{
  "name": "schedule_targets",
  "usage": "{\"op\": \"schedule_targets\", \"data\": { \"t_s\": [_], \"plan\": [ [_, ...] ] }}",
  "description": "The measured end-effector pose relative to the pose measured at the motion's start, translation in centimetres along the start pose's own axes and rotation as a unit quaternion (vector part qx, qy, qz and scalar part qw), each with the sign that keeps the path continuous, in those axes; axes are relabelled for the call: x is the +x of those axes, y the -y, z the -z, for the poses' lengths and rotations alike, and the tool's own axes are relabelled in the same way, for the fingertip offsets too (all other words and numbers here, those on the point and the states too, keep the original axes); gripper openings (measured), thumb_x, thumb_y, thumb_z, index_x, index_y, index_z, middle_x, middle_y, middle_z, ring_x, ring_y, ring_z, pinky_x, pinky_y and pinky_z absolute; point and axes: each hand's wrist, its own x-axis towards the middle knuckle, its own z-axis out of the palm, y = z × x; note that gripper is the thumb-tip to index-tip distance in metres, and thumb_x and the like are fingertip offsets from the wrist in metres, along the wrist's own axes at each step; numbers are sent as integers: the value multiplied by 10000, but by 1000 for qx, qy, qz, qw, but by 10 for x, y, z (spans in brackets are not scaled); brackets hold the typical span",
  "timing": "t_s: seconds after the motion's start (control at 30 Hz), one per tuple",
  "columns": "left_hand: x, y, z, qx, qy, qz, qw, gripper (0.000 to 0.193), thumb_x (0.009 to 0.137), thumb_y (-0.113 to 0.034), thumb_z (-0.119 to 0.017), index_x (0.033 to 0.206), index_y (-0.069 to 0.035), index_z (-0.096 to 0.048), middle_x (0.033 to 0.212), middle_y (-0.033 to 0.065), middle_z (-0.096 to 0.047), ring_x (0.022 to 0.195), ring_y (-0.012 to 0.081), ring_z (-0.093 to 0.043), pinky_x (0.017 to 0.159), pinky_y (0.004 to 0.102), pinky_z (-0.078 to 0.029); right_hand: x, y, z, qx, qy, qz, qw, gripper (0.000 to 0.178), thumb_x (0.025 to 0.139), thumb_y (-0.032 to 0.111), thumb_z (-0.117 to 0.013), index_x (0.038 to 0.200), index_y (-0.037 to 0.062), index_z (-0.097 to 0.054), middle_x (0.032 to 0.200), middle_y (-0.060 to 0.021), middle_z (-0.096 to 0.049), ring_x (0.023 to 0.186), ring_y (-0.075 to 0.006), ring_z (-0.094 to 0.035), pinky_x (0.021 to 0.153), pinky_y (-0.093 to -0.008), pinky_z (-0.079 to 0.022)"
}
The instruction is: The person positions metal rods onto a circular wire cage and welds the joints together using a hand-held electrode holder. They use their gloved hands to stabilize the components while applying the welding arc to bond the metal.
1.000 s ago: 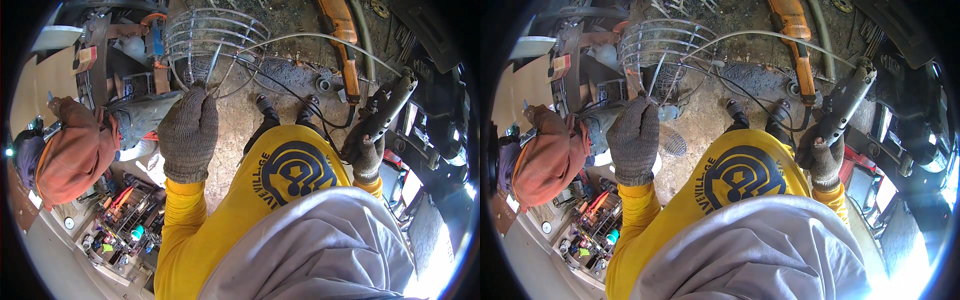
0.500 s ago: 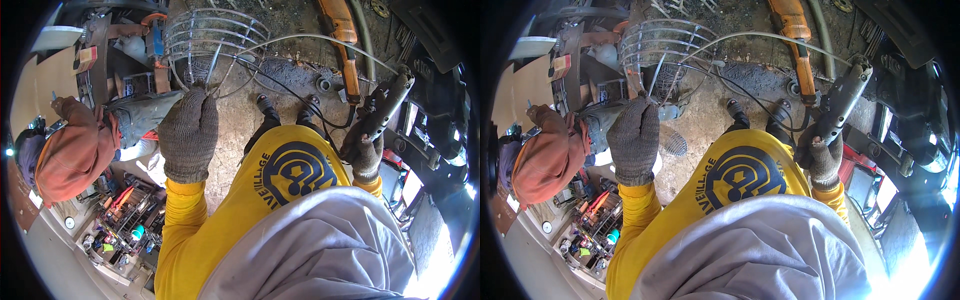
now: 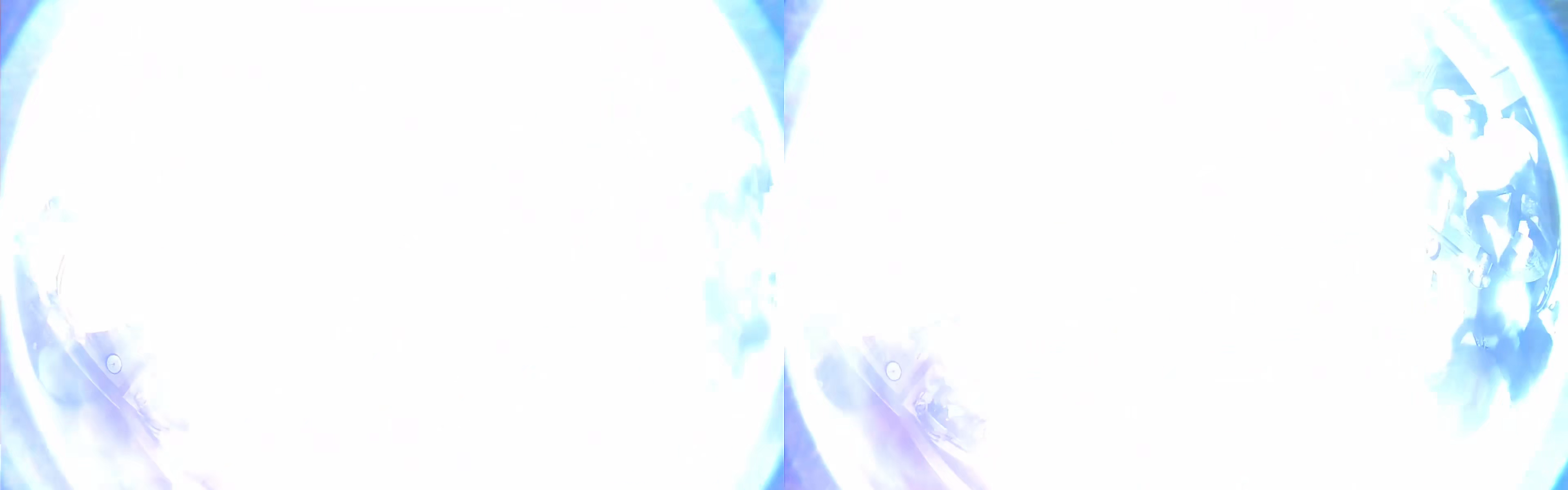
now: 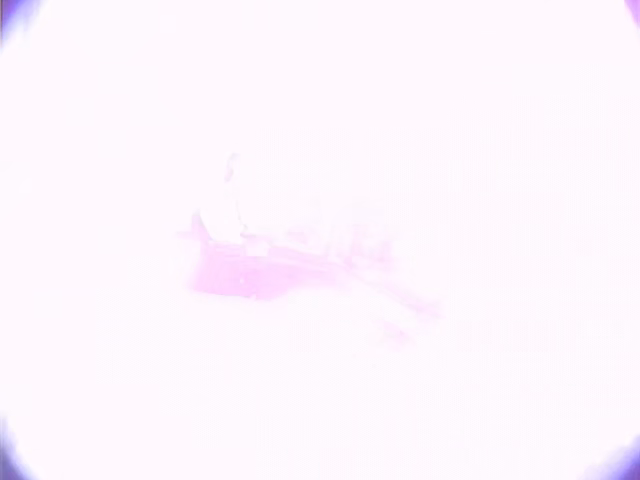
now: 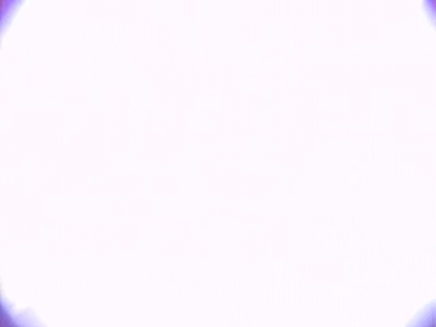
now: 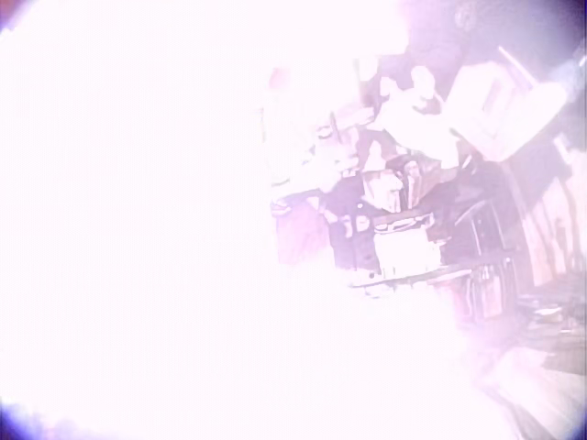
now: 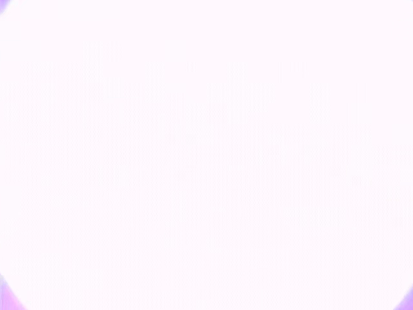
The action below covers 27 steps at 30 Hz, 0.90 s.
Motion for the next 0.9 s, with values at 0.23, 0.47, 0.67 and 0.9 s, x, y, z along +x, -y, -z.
{"op": "schedule_targets", "data": {
  "t_s": [0.23,0.47,0.67,0.9],
  "plan": [
    [-2,3,-9,-181,-33,73,980,290,891,-88,-733,1175,-33,-717,992,153,-749,851,296,-737,780,374,-587,3,1,-2,64,63,29,996,580,950,219,-693,1434,11,-449,1024,-104,-650,764,-159,-642,641,-256,-523],
    [-4,3,-7,-193,-54,66,978,275,888,-74,-741,1161,-41,-724,1035,154,-753,899,293,-747,781,349,-592,2,-1,-1,21,14,5,1000,563,939,259,-725,1386,41,-461,919,-85,-636,637,-151,-610,483,-264,-477],
    [-7,7,-11,-188,-84,45,978,243,881,-71,-757,1122,-44,-736,1009,153,-764,875,292,-758,782,352,-602,2,3,-7,15,2,-23,1000,521,928,274,-734,1323,52,-476,862,-87,-635,598,-153,-602,476,-265,-480],
    [-6,6,-9,-160,-70,36,984,235,871,-95,-767,1100,-54,-736,998,163,-760,859,310,-753,779,368,-599,2,7,-9,-1,6,-25,1000,482,930,291,-727,1275,46,-497,807,-83,-635,581,-162,-610,488,-271,-497]
  ]
}}
